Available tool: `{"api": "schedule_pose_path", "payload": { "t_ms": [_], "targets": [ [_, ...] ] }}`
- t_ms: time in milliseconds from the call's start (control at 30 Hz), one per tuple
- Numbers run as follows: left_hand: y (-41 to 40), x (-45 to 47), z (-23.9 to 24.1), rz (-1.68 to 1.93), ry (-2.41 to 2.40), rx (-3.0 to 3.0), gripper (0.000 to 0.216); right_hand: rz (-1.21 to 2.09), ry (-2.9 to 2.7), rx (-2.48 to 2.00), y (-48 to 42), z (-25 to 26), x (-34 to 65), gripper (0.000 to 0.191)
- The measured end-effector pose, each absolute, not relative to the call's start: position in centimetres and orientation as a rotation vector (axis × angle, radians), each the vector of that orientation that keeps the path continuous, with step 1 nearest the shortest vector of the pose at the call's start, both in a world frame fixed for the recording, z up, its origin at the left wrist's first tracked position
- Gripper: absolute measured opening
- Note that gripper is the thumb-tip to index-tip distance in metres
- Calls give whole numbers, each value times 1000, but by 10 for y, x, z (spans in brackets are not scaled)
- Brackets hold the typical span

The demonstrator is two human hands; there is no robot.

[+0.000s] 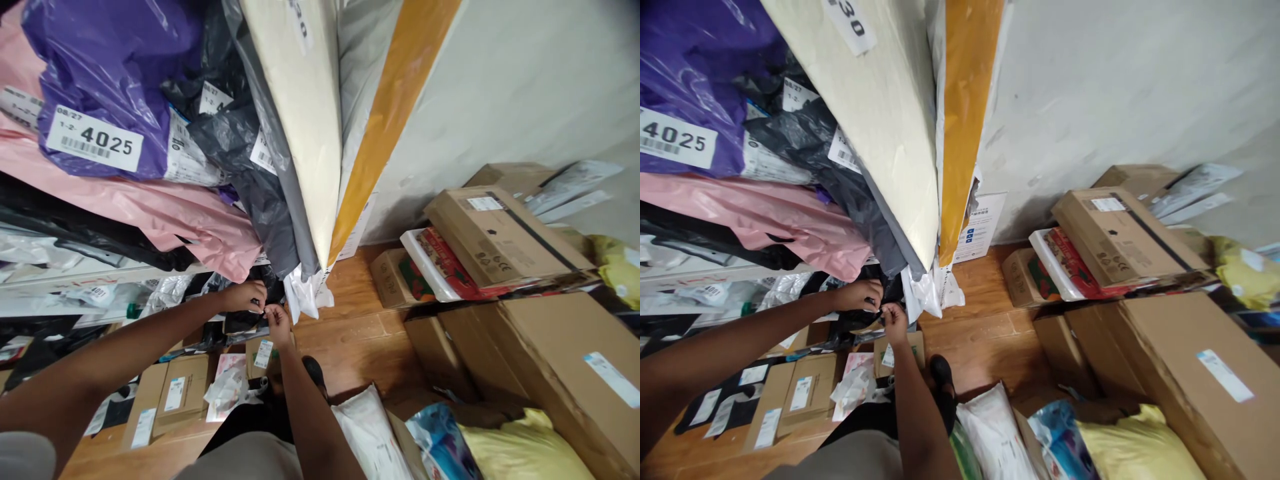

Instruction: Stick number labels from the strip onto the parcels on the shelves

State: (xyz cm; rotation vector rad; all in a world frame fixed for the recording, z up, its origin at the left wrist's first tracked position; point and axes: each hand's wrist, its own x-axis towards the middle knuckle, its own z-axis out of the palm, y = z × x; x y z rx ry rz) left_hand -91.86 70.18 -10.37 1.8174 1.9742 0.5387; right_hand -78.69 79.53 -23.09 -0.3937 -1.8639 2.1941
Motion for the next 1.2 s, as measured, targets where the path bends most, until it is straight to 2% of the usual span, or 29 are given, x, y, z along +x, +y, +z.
{"api": "schedule_pose_path", "payload": {
  "t_ms": [67,167,267,533,700,800,900,1033,1133,1200],
  "targets": [
    [698,-915,-101,529,2037,1836,7,2154,-1875,-370,798,-225,-782,23],
    [695,-910,-97,397,2103,1929,5,2005,-2005,-242,803,-214,-775,29],
    [698,-906,-95,226,2148,2013,3,1826,-2094,-203,805,-207,-772,16],
    [707,-900,-96,76,2093,2186,13,1581,-2143,-208,799,-209,-772,24],
    [707,-883,-96,17,2185,2140,2,1514,-2158,-221,796,-217,-769,27],
    [706,-869,-97,56,2335,2086,7,1547,-2113,-324,799,-227,-770,29],
    [693,-853,-101,292,2737,1763,13,1596,-2074,-453,808,-239,-765,32],
    [652,-837,-121,668,3250,813,30,1591,-2050,-531,806,-243,-734,32],
    [623,-841,-139,687,3332,161,37,1451,-2101,-571,782,-228,-708,26],
    [615,-851,-148,691,3239,17,37,1458,-2269,-272,760,-211,-706,17]
  ]
}}
